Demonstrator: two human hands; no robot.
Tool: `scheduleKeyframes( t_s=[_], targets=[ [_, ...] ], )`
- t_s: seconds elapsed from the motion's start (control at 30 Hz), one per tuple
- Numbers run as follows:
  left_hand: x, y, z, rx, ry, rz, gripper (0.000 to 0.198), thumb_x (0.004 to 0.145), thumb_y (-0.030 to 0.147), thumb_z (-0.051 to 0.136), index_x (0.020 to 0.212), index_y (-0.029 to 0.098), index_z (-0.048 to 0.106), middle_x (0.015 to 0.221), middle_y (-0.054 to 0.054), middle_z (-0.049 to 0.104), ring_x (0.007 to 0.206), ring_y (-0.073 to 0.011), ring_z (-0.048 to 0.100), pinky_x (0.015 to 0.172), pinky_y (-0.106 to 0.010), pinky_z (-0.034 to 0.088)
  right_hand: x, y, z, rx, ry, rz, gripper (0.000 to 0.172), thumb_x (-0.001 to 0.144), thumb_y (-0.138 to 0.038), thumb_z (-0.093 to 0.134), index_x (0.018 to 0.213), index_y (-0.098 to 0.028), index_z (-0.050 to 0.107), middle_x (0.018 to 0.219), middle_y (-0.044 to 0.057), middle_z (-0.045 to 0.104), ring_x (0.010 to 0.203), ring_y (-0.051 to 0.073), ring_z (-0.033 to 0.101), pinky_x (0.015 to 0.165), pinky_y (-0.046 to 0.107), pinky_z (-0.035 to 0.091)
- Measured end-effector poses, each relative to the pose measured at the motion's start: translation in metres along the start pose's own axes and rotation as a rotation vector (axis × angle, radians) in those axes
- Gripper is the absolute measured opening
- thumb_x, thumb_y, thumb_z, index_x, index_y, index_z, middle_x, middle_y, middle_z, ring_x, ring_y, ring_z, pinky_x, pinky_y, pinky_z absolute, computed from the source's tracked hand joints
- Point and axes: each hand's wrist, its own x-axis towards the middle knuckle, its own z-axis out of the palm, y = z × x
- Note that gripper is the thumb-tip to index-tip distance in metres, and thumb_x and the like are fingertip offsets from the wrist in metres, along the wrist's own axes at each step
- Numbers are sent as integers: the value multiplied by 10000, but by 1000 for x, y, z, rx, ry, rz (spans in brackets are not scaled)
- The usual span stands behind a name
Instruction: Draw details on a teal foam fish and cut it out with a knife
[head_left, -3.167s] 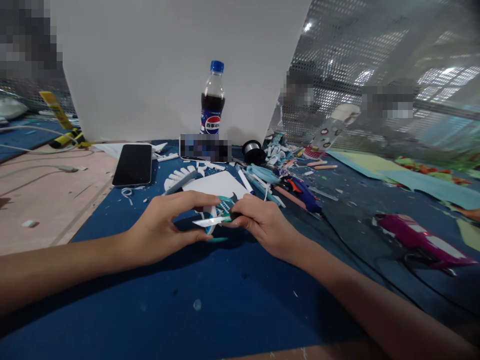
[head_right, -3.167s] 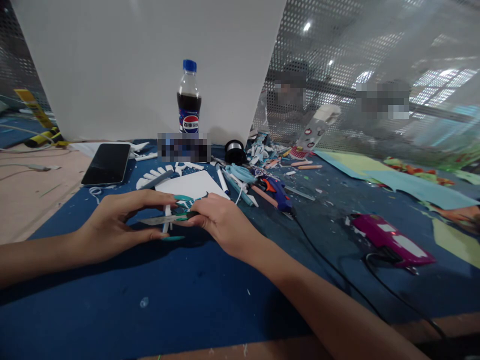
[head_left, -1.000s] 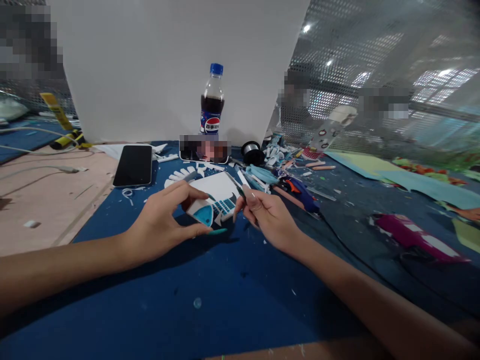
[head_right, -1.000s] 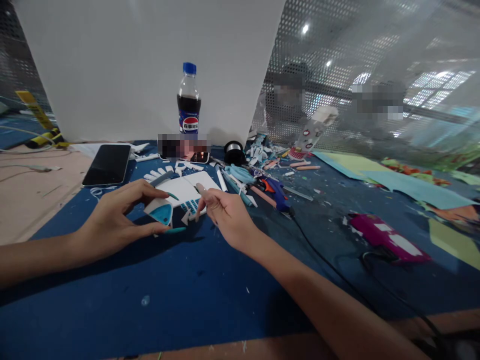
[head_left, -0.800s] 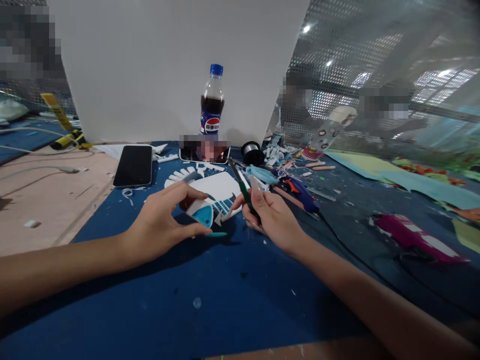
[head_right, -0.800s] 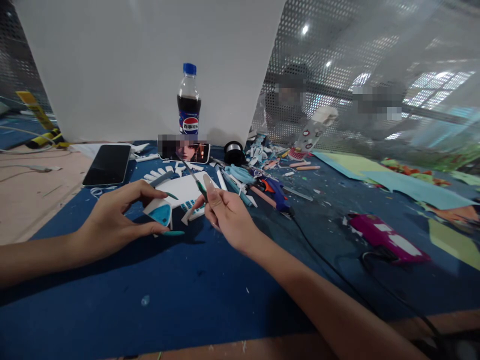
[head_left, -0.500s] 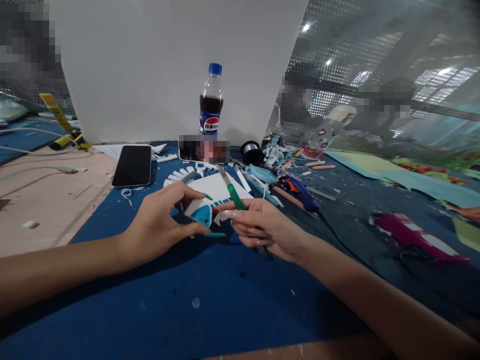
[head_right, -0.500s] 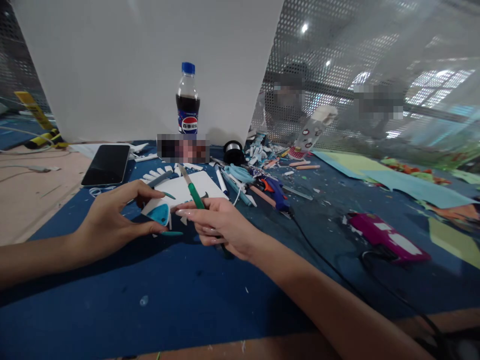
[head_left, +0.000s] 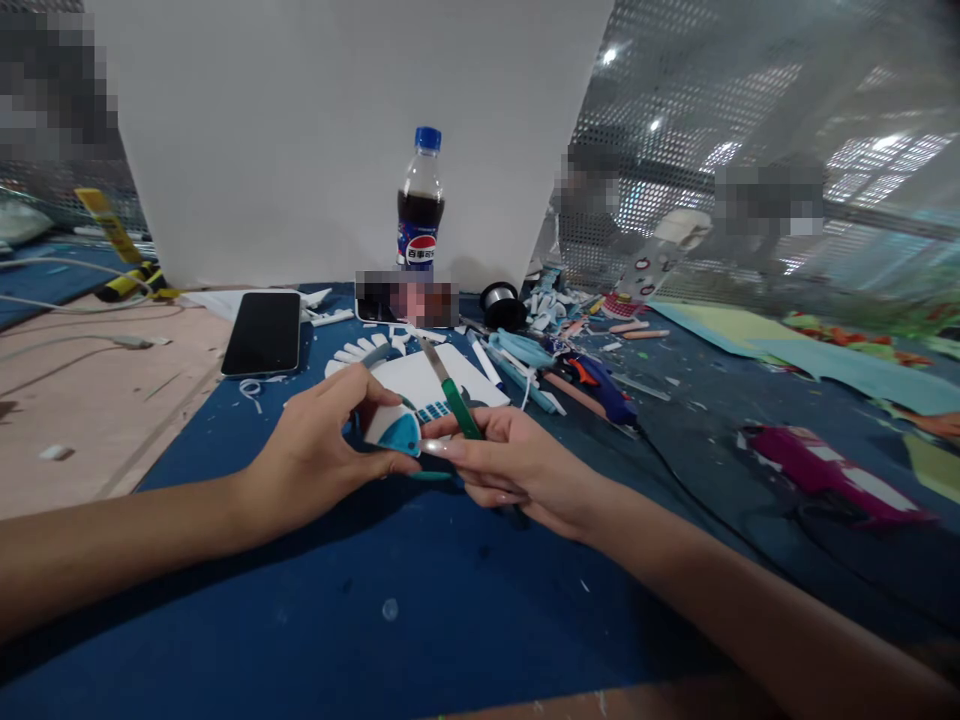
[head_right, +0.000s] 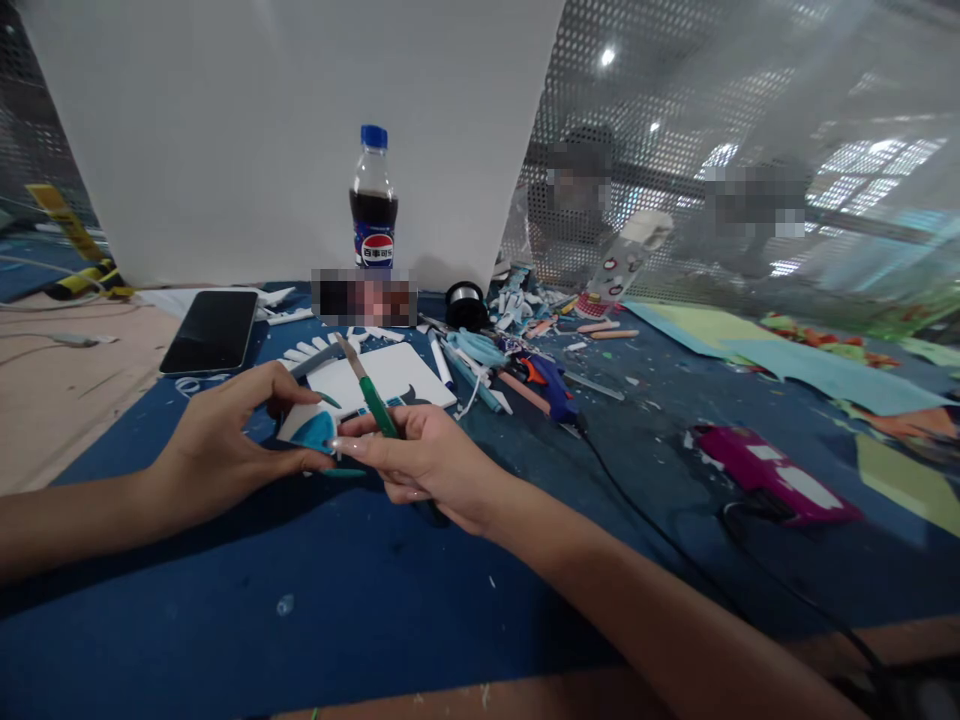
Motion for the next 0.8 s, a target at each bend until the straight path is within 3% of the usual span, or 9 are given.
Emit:
scheduleKeyframes(
  t_s=[0.2, 0.3, 0.43, 0.6, 0.7, 0.8],
  targets=[
    [0, -2, 1, -81, -32, 123, 439, 841, 608, 644, 968, 189, 608, 754, 12, 580, 658, -147, 545, 573, -252, 431, 0, -2, 3, 45, -23, 60, 174, 760, -227, 767, 824, -148, 626, 388, -130, 356, 364, 25, 193, 381, 176, 176],
    [1, -4, -1, -183, -102, 140, 418, 858, 535, 669, 1112, 208, 613, 829, 1, 579, 714, -150, 542, 621, -259, 449, 0, -2, 1, 78, -37, 60, 163, 776, -223, 761, 818, -149, 621, 382, -133, 350, 357, 24, 170, 372, 166, 170],
    [4, -6, -2, -353, -150, 112, 336, 854, 363, 734, 1156, 253, 636, 883, -7, 565, 785, -159, 549, 650, -263, 476, 2, 0, -4, 117, -80, 79, 128, 821, -222, 717, 794, -136, 626, 371, -137, 317, 353, 22, 130, 363, 153, 168],
    [6, -9, 2, -527, -107, 60, 341, 792, 293, 798, 1113, 318, 685, 955, -12, 550, 898, -172, 568, 772, -309, 531, 2, -2, -7, 147, -129, 74, 159, 858, -220, 655, 739, -123, 615, 371, -126, 300, 365, 25, 100, 351, 136, 151],
    [7, -9, 3, -555, -49, 48, 323, 764, 277, 820, 1066, 301, 709, 1056, -37, 579, 1057, -201, 566, 906, -361, 520, 2, -3, -8, 188, -144, 78, 202, 876, -187, 560, 684, -131, 581, 375, -110, 290, 383, 40, 88, 348, 131, 153],
    [7, -4, 1, -614, -77, -26, 292, 812, 241, 766, 1093, 249, 686, 1206, -78, 620, 1215, -231, 547, 1022, -401, 477, 2, -5, -10, 221, -128, 68, 188, 875, -173, 501, 710, -135, 584, 406, -96, 303, 396, 50, 71, 354, 131, 163]
  ],
)
